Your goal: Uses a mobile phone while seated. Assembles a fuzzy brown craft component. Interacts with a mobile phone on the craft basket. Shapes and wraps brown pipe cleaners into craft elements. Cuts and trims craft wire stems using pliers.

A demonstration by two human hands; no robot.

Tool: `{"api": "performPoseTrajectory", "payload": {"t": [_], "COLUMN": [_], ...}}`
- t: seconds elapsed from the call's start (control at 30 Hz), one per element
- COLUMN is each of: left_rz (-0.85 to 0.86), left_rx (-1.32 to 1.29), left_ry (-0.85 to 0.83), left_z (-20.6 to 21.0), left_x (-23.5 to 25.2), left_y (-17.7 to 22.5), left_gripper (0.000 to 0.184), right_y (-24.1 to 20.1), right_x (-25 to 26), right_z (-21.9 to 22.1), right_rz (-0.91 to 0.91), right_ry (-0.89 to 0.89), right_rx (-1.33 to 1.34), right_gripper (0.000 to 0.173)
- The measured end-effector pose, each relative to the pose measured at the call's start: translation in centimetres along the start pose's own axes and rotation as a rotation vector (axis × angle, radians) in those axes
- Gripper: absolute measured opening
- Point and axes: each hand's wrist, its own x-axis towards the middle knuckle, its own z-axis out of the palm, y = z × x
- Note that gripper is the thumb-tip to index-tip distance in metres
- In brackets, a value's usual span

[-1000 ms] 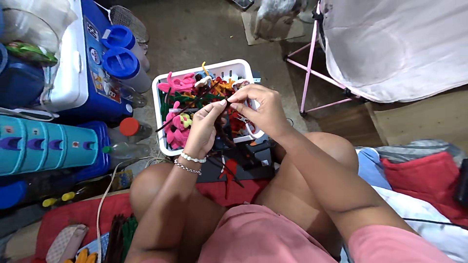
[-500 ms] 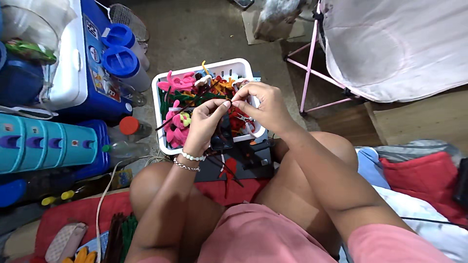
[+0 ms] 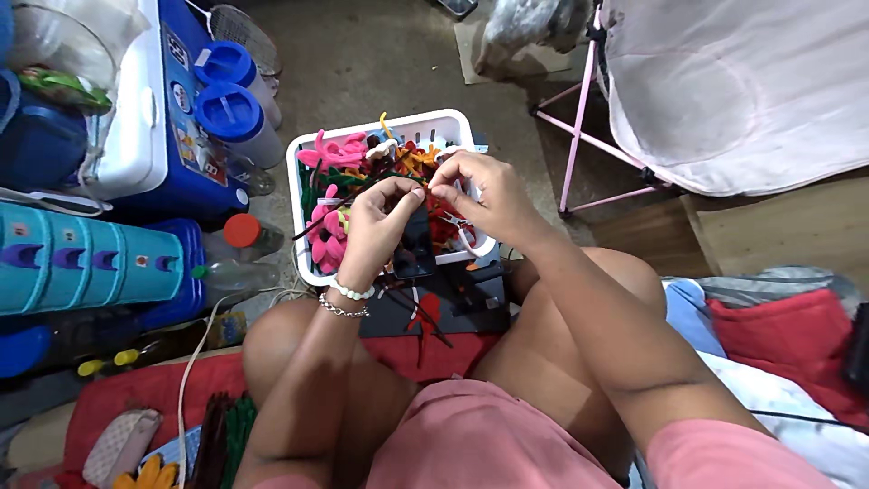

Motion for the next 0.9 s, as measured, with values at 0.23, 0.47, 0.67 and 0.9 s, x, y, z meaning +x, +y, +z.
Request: {"api": "performPoseTrajectory", "payload": {"t": [0.23,0.47,0.67,0.9], "left_rz": [0.056,0.057,-0.162,-0.299], "left_rx": [-0.009,-0.186,-0.718,-0.93], "left_ry": [0.317,0.416,0.336,0.323], "left_z": [-4.9,-7.1,-8.1,-7.7], "left_x": [1.1,1.2,1.5,1.6], "left_y": [0.5,0.9,0.8,0.9], "left_gripper": [0.016,0.013,0.022,0.02], "right_y": [3.2,7.5,9.8,10.3], "right_x": [2.3,4.5,5.4,5.6], "right_z": [0.9,6.8,9.2,8.8], "right_rz": [0.345,0.557,0.782,0.85], "right_ry": [0.057,-0.276,-0.214,-0.144], "right_rx": [0.092,0.192,0.402,0.599], "right_gripper": [0.021,0.043,0.047,0.049]}}
